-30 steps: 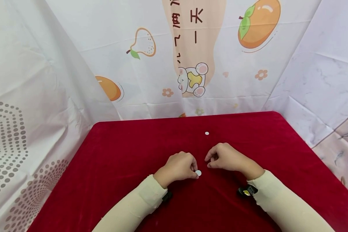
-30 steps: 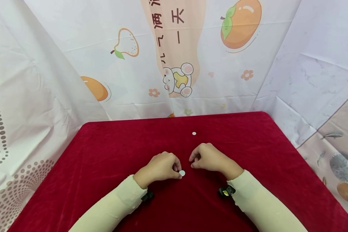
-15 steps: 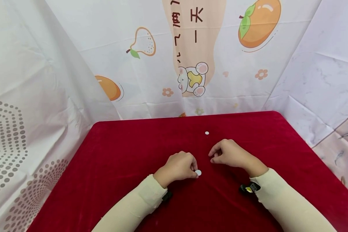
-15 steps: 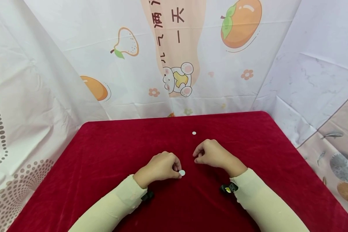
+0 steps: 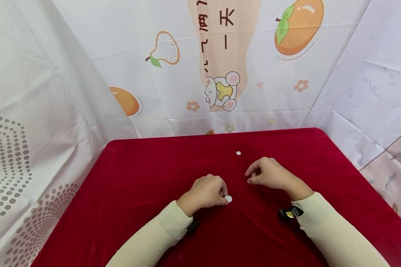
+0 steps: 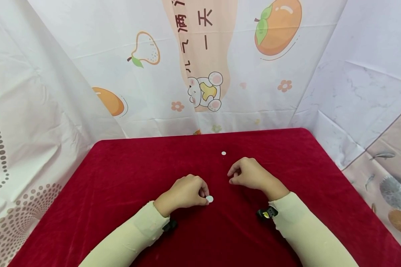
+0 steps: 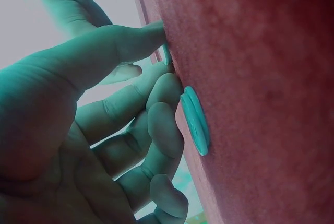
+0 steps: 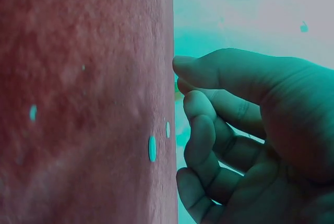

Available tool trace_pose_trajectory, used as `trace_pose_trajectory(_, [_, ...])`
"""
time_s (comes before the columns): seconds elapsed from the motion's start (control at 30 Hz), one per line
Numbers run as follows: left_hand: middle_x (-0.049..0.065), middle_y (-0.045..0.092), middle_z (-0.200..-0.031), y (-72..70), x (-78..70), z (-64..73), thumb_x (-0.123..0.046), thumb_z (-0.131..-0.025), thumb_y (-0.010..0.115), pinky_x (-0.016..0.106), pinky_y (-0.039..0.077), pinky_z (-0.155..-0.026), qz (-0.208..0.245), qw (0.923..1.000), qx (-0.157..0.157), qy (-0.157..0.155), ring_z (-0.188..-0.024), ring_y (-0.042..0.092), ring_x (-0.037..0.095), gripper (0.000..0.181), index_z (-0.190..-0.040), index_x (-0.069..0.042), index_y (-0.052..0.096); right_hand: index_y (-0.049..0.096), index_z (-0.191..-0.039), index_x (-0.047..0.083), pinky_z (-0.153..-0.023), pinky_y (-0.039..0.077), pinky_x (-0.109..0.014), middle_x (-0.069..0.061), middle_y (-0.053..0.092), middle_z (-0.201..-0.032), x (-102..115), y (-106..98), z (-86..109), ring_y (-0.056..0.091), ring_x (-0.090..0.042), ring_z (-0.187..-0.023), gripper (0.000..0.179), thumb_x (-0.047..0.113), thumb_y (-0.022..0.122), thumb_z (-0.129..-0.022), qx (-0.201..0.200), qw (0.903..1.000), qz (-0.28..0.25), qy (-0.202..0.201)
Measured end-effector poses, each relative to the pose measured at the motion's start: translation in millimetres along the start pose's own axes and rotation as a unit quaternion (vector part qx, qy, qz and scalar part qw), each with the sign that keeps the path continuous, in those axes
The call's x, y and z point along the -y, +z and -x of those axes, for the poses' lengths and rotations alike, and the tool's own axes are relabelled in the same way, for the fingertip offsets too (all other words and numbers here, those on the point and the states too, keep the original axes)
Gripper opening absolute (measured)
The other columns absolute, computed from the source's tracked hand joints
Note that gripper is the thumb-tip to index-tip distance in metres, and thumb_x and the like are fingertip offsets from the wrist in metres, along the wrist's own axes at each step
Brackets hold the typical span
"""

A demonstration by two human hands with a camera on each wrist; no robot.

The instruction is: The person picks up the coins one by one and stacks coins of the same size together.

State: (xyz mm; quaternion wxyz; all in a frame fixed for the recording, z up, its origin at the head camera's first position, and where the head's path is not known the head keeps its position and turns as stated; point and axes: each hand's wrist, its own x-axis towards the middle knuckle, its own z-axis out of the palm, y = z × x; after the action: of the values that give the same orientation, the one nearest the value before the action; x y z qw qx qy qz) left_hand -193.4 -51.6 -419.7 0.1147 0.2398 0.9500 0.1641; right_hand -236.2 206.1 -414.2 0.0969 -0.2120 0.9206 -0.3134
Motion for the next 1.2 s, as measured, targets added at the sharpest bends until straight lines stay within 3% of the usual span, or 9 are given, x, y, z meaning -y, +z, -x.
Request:
trace_pose_trajectory(0.43, [-0.019,0.061,-0.068,1.4,0.9,-0.1,-0.029,-0.081,0.087,0.026,0.047,-0.058,-0.002,1.0,0.0,-0.004,-0.064,0.056,0.002,0.016,-0.075,-0.029,0.073,0.081,-0.103,0.015,-0.071,0.053,-0.029,0.005,0.07,-0.085,-15.0,-6.9,-2.0,0.062,-0.014,-0.082,0.022,0.018,0.088,-0.082,-0.008,0.9997,0.002,0.021])
trace_pose_trajectory(0.83, [-0.019,0.061,-0.067,1.1,1.1,0.3,-0.028,-0.081,0.086,0.026,0.047,-0.058,0.003,1.0,-0.002,-0.004,-0.064,0.056,0.002,0.015,-0.075,-0.029,0.072,0.076,-0.114,0.008,-0.068,0.047,-0.032,-0.001,0.06,-0.08,-24.2,-9.0,-4.9,0.054,-0.017,-0.074,0.035,0.017,0.087,-0.082,-0.02,0.9991,0.012,0.036])
trace_pose_trajectory(1.2, [-0.02,0.061,-0.067,1.8,1.3,-0.5,-0.028,-0.081,0.086,0.026,0.047,-0.058,0.004,1.0,-0.002,-0.004,-0.064,0.057,0.002,0.016,-0.075,-0.029,0.072,0.076,-0.115,0.007,-0.066,0.046,-0.032,-0.002,0.06,-0.078,-32.4,-8.5,-5.6,0.054,-0.017,-0.069,0.032,0.017,0.084,-0.086,-0.016,0.9986,0.008,0.051])
